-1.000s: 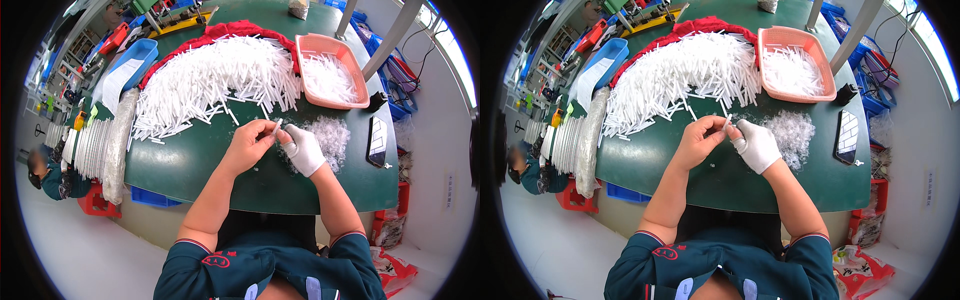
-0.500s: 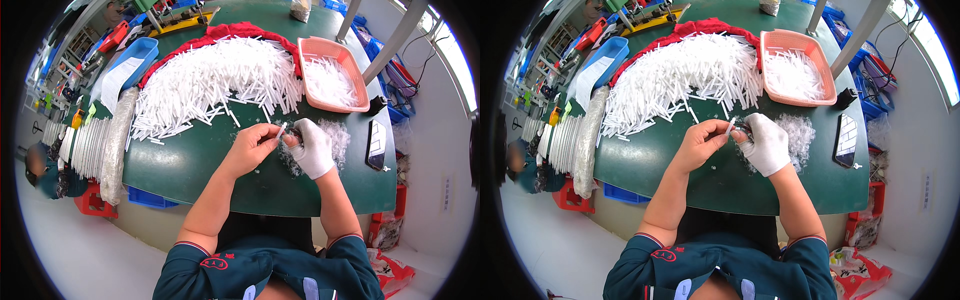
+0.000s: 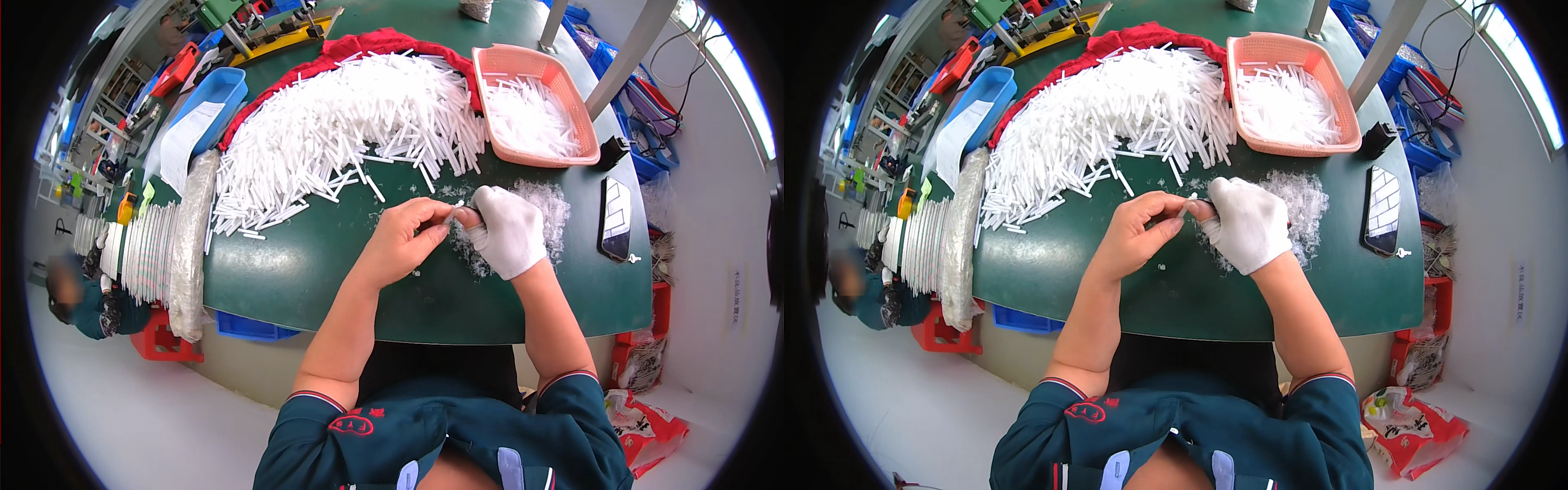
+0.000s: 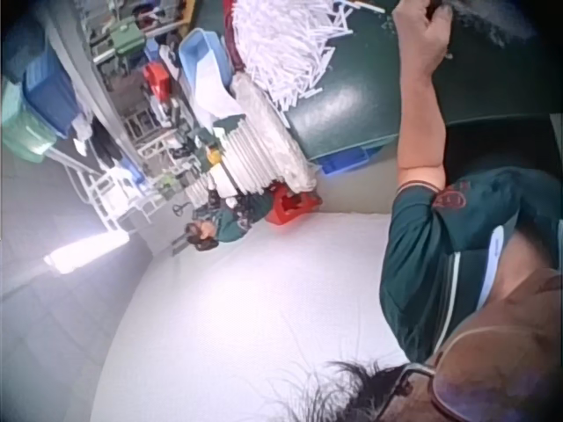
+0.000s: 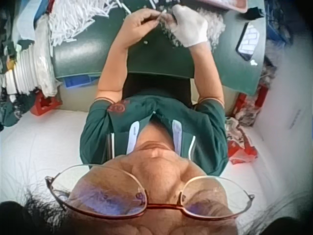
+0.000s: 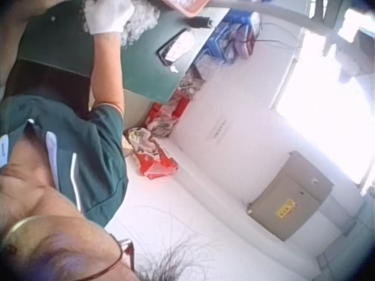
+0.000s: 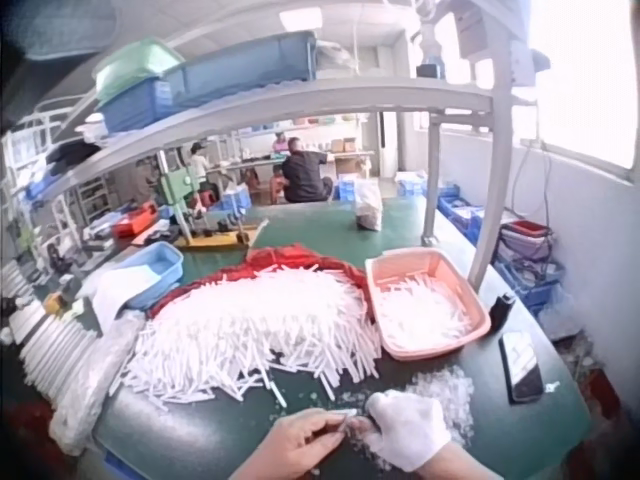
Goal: The person puts on a protective glove, picks up a utility knife, and trims plastic tubes one by one with the knife.
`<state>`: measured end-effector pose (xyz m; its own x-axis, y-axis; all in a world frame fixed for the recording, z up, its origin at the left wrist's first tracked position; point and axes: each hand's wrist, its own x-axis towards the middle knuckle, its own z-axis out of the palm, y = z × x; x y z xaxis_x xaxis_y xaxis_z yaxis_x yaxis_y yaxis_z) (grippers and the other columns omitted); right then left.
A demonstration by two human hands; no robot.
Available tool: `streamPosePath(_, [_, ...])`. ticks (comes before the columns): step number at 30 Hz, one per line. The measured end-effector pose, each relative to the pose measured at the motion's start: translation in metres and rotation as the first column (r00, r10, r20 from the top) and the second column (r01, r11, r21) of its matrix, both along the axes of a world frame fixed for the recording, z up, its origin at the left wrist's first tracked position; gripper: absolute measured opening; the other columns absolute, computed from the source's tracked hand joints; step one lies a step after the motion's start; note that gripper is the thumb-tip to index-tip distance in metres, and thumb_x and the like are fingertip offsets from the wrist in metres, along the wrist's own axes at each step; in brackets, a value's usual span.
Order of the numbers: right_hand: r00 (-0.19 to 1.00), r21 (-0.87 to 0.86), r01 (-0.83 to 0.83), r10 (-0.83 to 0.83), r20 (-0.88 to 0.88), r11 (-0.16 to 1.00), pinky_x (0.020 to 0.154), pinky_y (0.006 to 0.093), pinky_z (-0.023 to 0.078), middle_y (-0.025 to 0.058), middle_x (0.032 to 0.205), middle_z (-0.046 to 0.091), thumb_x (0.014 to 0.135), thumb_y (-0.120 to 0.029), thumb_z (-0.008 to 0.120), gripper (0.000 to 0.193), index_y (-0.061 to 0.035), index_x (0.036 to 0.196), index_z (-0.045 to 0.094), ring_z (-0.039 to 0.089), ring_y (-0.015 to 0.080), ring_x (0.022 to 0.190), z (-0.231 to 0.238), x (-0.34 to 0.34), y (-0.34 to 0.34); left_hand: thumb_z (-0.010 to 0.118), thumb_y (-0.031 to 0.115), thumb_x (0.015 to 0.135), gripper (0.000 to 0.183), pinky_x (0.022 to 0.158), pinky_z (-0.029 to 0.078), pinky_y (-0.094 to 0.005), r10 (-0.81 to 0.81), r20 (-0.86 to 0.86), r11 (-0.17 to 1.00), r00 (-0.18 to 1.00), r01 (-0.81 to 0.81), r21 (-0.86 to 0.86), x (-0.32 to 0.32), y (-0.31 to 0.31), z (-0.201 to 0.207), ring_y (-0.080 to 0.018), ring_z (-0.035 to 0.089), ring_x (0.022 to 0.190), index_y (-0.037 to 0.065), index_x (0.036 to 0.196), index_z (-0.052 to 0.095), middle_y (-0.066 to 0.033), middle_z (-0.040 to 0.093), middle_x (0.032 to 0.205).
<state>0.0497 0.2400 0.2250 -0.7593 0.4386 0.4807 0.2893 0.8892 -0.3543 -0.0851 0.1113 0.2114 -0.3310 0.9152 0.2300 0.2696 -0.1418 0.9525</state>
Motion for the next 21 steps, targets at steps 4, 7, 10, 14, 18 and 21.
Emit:
streamPosePath(4, [0.996,-0.046,-0.004,0.008,0.094,0.999,0.054,0.0418,0.047,0.0135,0.064,0.056,0.087,-0.039,0.058,0.037,-0.0057,0.070,0.054,0.058,0.0339,0.060,0.003,0.001,0.000,0.059,-0.002,0.083,0.019,0.069,0.044,-0.0239,-0.003,-0.035,0.999,0.999,0.002,-0.043,-0.001,-0.001,0.006,-0.0109,0.055,0.076,-0.003,0.101,0.062,-0.0051,0.059,0.087])
streamPosePath(7, [0.991,-0.192,-0.004,0.030,0.133,0.981,0.057,0.0443,0.046,0.0168,0.066,0.057,0.090,-0.040,0.054,0.040,-0.0050,0.071,0.054,0.058,0.0372,0.064,0.000,-0.001,0.002,0.059,-0.004,0.082,0.018,0.069,0.044,-0.0240,0.011,-0.060,0.999,0.998,-0.014,-0.047,-0.001,0.003,0.003,-0.0108,0.054,0.076,-0.003,0.101,0.061,-0.0043,0.057,0.085])
streamPosePath(10, [0.987,-0.492,-0.001,0.079,0.137,0.871,0.062,0.0474,0.044,0.0213,0.068,0.057,0.092,-0.042,0.049,0.042,-0.0044,0.075,0.056,0.057,0.0420,0.070,-0.008,-0.001,0.005,0.059,-0.005,0.081,0.018,0.064,0.044,-0.0250,0.102,-0.214,0.995,0.971,-0.097,0.034,0.004,0.006,-0.003,-0.0131,0.055,0.072,-0.002,0.098,0.061,-0.0055,0.056,0.082])
streamPosePath(14, [0.988,-0.696,-0.107,0.154,0.005,0.710,0.059,0.0398,0.042,0.0176,0.062,0.051,0.092,-0.045,0.049,0.046,-0.0022,0.077,0.056,0.051,0.0334,0.060,-0.021,-0.004,0.004,0.062,-0.004,0.080,0.017,0.058,0.043,-0.0258,0.237,-0.387,0.970,0.891,-0.198,0.138,0.009,0.009,-0.005,-0.0156,0.053,0.066,-0.001,0.096,0.061,-0.0067,0.055,0.076])
streamPosePath(18, [0.975,-0.899,-0.221,0.107,-0.194,0.379,0.056,0.0297,0.038,0.0049,0.062,0.040,0.093,-0.045,0.051,0.048,-0.0005,0.075,0.049,0.035,0.0118,0.062,-0.011,0.005,0.007,0.062,-0.003,0.080,0.017,0.059,0.042,-0.0246,0.252,-0.322,0.968,0.913,-0.232,0.099,0.005,0.008,-0.004,-0.0133,0.052,0.066,-0.001,0.097,0.062,-0.0060,0.055,0.076])
streamPosePath(21, [0.992,-0.780,-0.127,0.065,-0.110,0.613,0.056,0.0317,0.040,0.0087,0.061,0.045,0.093,-0.043,0.052,0.045,-0.0014,0.075,0.051,0.042,0.0167,0.057,-0.010,0.004,0.012,0.061,-0.002,0.082,0.017,0.062,0.043,-0.0233,0.211,-0.211,0.977,0.955,-0.210,0.027,0.005,0.008,-0.001,-0.0105,0.053,0.068,-0.001,0.099,0.062,-0.0040,0.056,0.077])
